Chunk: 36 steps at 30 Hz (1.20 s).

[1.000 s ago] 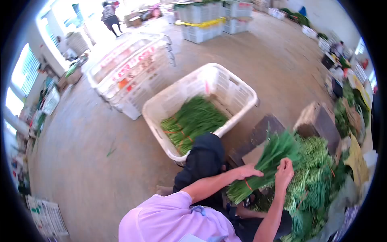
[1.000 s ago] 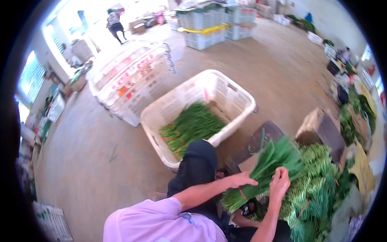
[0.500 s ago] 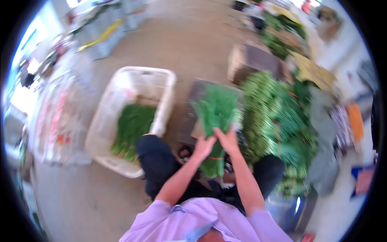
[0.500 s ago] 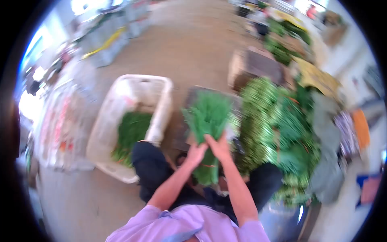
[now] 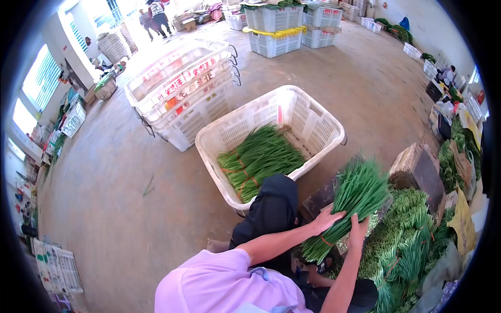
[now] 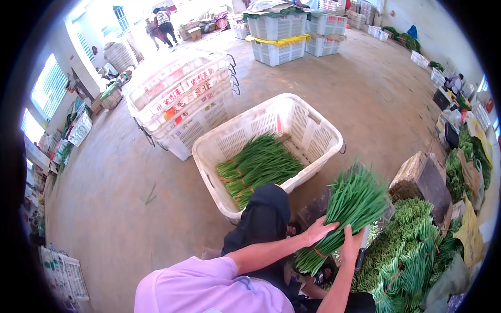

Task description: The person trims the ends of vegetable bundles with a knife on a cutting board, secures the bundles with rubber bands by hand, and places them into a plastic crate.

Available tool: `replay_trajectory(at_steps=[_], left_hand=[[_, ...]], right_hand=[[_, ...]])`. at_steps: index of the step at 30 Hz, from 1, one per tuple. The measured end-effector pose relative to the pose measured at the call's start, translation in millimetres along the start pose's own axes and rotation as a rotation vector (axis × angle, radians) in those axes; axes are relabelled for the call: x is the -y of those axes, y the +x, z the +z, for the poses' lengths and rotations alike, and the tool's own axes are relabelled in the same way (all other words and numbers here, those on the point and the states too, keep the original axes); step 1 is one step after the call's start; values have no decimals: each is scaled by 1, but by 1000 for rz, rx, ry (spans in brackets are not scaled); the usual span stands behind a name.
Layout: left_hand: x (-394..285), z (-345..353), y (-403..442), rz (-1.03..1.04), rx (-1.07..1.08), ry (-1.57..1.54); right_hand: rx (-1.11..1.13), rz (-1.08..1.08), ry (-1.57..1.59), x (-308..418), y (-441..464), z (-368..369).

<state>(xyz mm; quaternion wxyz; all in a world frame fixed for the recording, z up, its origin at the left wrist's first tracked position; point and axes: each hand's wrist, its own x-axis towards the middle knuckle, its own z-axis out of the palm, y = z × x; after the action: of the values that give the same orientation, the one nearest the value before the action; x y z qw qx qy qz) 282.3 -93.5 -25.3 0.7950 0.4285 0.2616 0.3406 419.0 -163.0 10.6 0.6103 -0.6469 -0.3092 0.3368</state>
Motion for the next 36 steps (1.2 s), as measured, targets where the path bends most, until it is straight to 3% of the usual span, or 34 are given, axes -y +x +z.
replay_trajectory(at_steps=[1, 2, 4, 6, 7, 9, 11, 17, 25, 31, 34, 36], left_hand=[[6, -3, 4, -58, -19, -42], [14, -5, 7, -54, -55, -59], [16, 0, 3, 43, -134, -22], [4, 0, -4, 28, -204, 180], [0, 1, -5, -1, -269, 127], [14, -16, 3, -135, -223, -128], [6, -3, 3, -181, -272, -329], [12, -7, 5, -184, -249, -334], [-2, -7, 8, -269, -245, -485], [4, -8, 7, -305, -261, -469], [1, -2, 3, -284, -274, -422], [0, -1, 2, -272, -269, -396]], right_hand=[[-43, -24, -90, 10, -6, 9], [-31, 2, 27, 18, -15, 19], [-68, -41, -265, 16, -19, 32], [-83, -71, -226, 3, -15, 27], [-135, -99, -331, -7, -8, 18], [-161, -118, -208, -11, -7, 8], [-136, 91, -101, -14, -8, -2], [-27, 65, 200, -1, -14, -1], [-20, 157, 2, -28, -51, -10], [-297, 2, -151, -25, -53, -13], [-250, -373, -442, 26, -47, -2], [-217, -468, -537, 47, -38, 6]])
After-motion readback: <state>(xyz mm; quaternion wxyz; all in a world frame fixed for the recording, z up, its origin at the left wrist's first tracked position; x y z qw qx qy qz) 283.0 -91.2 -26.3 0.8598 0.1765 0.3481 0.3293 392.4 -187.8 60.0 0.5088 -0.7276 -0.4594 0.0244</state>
